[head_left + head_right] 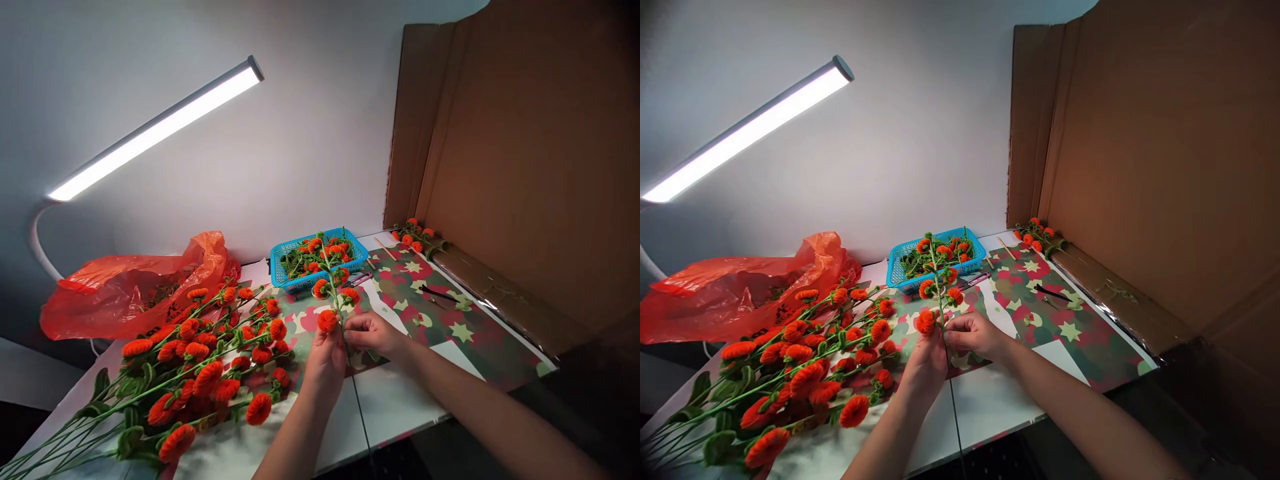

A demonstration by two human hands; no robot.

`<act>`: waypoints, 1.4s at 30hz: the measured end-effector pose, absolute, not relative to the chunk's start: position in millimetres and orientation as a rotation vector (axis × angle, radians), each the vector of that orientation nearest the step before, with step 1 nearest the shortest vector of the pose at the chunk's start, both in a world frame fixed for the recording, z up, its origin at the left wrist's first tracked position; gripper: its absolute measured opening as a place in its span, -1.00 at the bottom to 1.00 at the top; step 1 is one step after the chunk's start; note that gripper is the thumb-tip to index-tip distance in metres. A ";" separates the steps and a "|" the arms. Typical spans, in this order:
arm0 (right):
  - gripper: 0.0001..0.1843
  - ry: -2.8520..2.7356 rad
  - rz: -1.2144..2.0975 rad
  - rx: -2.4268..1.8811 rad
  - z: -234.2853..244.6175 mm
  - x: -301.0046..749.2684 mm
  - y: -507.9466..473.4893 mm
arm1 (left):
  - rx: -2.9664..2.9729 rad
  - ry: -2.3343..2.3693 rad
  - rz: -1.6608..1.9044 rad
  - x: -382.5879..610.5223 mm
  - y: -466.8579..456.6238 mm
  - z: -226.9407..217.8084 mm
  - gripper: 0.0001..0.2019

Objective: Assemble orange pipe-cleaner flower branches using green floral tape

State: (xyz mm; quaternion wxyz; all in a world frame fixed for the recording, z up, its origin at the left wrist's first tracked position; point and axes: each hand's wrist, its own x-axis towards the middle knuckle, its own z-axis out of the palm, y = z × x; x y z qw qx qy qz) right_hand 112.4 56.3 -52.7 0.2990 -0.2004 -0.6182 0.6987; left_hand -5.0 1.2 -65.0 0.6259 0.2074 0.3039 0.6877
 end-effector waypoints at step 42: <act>-0.76 -1.356 2.150 -0.470 -49.2 120.6 57.1 | 0.451 0.573 1.123 -10.0 -19.7 -53.9 -0.71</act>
